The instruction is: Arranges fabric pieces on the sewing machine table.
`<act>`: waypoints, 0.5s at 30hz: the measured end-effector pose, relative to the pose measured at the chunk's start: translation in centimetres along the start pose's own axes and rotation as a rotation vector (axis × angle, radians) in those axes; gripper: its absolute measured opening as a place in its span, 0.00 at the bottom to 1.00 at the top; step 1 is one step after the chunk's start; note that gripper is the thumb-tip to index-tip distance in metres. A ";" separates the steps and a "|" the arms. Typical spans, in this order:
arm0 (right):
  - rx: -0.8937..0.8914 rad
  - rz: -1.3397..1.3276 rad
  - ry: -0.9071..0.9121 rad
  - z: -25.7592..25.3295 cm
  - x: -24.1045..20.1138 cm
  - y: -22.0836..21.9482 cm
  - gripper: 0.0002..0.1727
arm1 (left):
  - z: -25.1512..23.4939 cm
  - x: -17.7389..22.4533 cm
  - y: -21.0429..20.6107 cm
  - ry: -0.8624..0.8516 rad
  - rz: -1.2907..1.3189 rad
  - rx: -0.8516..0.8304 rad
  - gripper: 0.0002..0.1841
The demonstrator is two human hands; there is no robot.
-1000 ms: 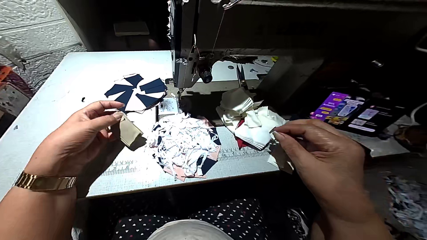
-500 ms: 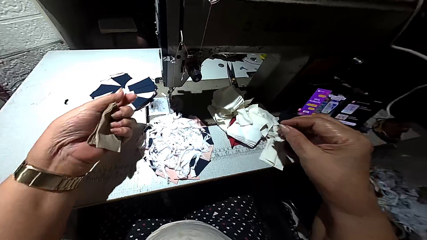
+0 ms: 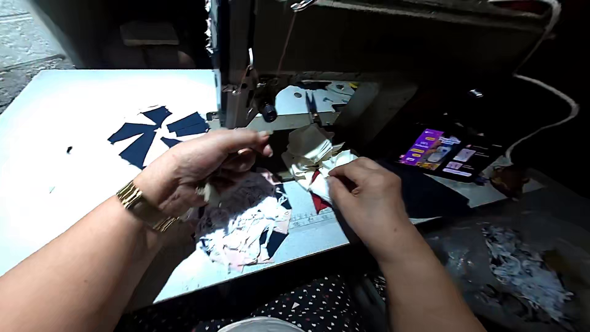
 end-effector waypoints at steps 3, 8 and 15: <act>0.012 0.052 -0.011 0.0 -0.2 -0.1 0.04 | -0.1 -0.8 0.6 -0.037 -0.031 -0.050 0.17; -0.023 0.031 -0.013 -0.3 0.0 -0.4 0.05 | 1.4 -0.1 2.0 -0.099 0.011 -0.034 0.17; -0.135 -0.145 -0.077 -0.5 2.2 0.2 0.06 | 1.4 0.9 3.3 -0.105 0.028 0.056 0.15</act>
Point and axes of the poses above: each hand's wrist, its own z-axis away from the middle knuckle, its own y-axis out of the back of the hand, x = y × z, the point moved 10 cm from there along -z, towards the middle knuckle, and after that the axes turned 11 degrees about -y, right-handed, at the moved point
